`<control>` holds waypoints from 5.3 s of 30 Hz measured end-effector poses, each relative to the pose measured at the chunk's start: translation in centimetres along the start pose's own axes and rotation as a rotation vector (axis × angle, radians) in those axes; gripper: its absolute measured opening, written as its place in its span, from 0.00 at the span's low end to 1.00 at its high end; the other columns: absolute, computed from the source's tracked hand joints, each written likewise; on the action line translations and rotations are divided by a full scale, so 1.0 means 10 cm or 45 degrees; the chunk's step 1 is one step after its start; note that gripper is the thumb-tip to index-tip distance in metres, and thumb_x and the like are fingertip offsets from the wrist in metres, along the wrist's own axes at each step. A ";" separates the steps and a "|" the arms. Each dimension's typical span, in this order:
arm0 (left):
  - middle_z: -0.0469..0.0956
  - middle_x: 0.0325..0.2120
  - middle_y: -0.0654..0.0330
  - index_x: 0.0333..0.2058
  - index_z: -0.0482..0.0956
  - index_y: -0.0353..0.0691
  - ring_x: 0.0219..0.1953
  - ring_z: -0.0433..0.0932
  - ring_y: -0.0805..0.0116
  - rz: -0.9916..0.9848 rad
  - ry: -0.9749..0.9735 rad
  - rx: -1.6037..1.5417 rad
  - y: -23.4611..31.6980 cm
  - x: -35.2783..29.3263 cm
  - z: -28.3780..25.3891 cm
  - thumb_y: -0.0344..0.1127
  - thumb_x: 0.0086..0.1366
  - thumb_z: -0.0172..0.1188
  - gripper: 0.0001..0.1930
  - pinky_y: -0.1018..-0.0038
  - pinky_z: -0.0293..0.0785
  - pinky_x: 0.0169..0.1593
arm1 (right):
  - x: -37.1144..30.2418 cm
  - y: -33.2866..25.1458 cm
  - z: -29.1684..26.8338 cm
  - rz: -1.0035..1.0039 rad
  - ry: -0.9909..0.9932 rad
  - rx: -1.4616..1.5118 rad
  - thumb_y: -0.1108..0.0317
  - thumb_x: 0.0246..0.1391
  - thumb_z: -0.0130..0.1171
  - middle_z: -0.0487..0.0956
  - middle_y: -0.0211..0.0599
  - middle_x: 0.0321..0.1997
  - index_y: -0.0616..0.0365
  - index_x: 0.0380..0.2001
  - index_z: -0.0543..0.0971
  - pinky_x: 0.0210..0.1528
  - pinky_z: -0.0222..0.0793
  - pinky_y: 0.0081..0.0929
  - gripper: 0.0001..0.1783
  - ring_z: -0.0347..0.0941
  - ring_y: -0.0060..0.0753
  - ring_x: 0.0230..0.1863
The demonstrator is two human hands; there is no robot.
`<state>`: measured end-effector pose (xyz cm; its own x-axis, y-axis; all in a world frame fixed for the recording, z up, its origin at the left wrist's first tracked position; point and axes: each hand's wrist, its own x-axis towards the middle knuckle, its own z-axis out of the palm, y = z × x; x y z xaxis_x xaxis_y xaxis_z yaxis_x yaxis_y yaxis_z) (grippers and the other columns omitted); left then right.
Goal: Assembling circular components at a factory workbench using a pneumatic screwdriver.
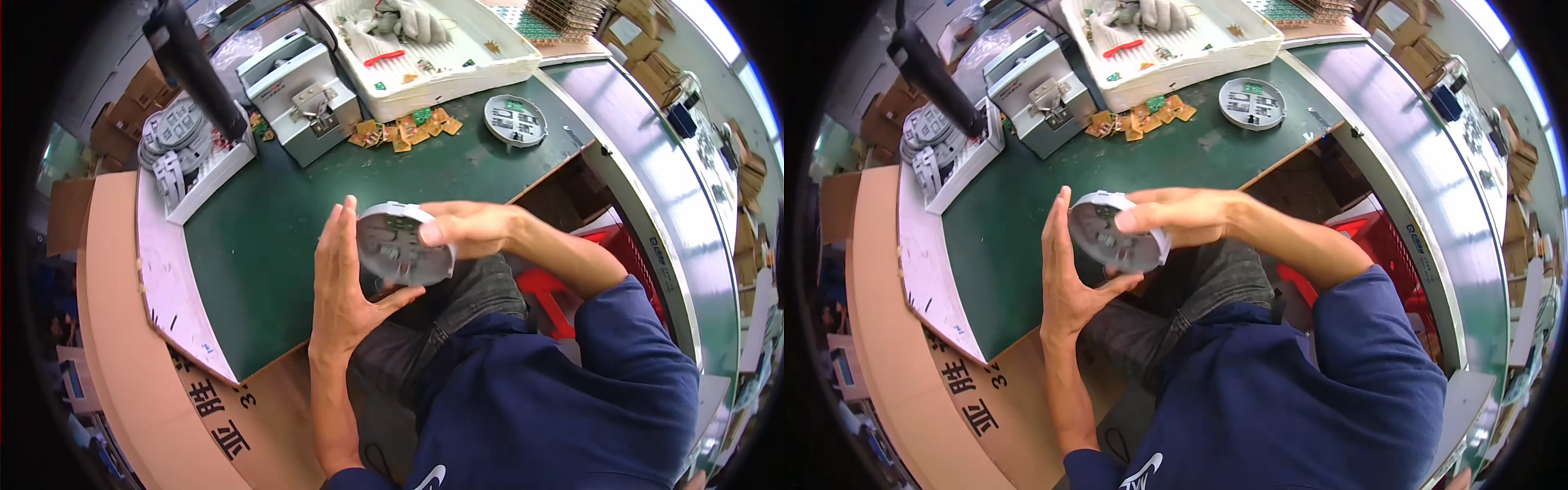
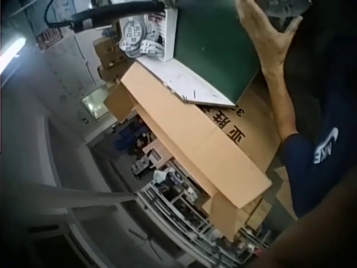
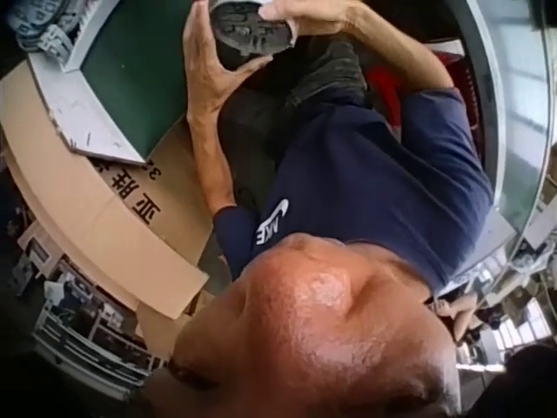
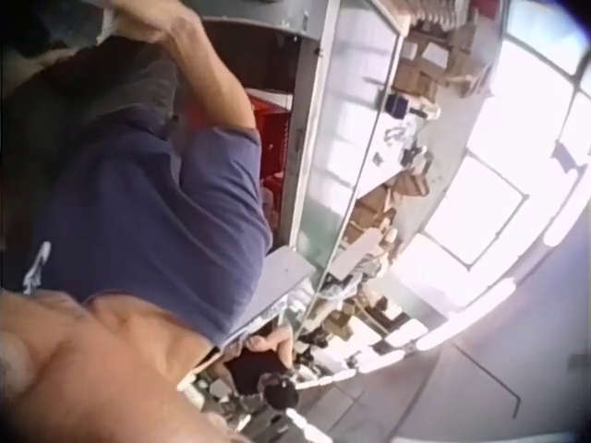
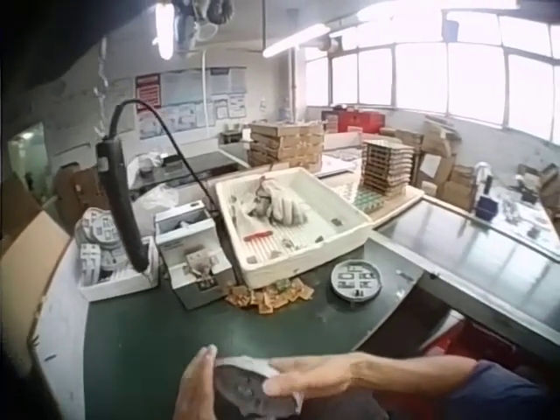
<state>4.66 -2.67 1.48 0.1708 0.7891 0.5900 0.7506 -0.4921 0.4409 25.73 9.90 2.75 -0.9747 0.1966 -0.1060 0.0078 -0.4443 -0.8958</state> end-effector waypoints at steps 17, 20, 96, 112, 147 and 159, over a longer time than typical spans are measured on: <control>0.70 0.66 0.50 0.68 0.67 0.38 0.65 0.72 0.52 -0.385 0.035 -0.155 -0.12 -0.07 0.09 0.33 0.63 0.70 0.36 0.60 0.71 0.65 | -1.26 -0.93 -1.29 -0.064 1.268 -1.890 0.48 0.44 0.78 0.63 0.49 0.75 0.39 0.76 0.61 0.77 0.55 0.42 0.57 0.60 0.51 0.74; 0.73 0.63 0.53 0.65 0.72 0.41 0.63 0.73 0.52 -0.213 -0.059 -0.015 -0.05 0.27 0.20 0.31 0.64 0.68 0.30 0.59 0.71 0.65 | -1.46 -0.94 -1.33 -0.143 1.351 -1.865 0.47 0.51 0.75 0.59 0.49 0.78 0.47 0.77 0.59 0.73 0.61 0.43 0.55 0.62 0.48 0.73; 0.76 0.57 0.47 0.58 0.75 0.36 0.62 0.72 0.46 -0.308 -0.158 -0.343 0.17 1.06 1.05 0.34 0.60 0.71 0.28 0.58 0.68 0.64 | -0.84 -0.67 -1.12 0.325 1.041 -1.730 0.34 0.43 0.75 0.57 0.59 0.77 0.55 0.77 0.51 0.76 0.56 0.44 0.68 0.55 0.56 0.77; 0.82 0.38 0.51 0.45 0.78 0.36 0.45 0.80 0.51 -0.113 -0.020 -0.021 0.21 1.25 1.64 0.34 0.59 0.73 0.19 0.58 0.74 0.51 | -1.19 -0.90 -0.97 0.236 1.436 -1.422 0.36 0.46 0.74 0.73 0.61 0.66 0.66 0.73 0.62 0.68 0.66 0.39 0.61 0.69 0.53 0.69; 0.82 0.53 0.48 0.52 0.83 0.36 0.58 0.79 0.48 -0.185 -0.239 -0.592 0.29 0.68 1.00 0.34 0.68 0.64 0.15 0.61 0.73 0.62 | -1.56 -0.85 -1.60 0.558 1.900 -2.078 0.38 0.39 0.75 0.77 0.65 0.54 0.53 0.72 0.61 0.55 0.75 0.51 0.60 0.77 0.64 0.54; 0.81 0.54 0.50 0.59 0.77 0.32 0.57 0.79 0.63 -0.769 0.464 -0.300 -0.93 0.25 -1.11 0.36 0.71 0.65 0.22 0.69 0.73 0.61 | -4.25 -0.57 -2.55 0.732 1.918 -1.929 0.43 0.52 0.73 0.60 0.64 0.76 0.58 0.78 0.51 0.75 0.54 0.40 0.61 0.57 0.55 0.77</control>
<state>-8.94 -0.25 6.35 -0.4815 0.7957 0.3676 0.4828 -0.1092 0.8689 72.84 26.34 1.36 0.0342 0.9937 0.1071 0.9898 -0.0188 -0.1413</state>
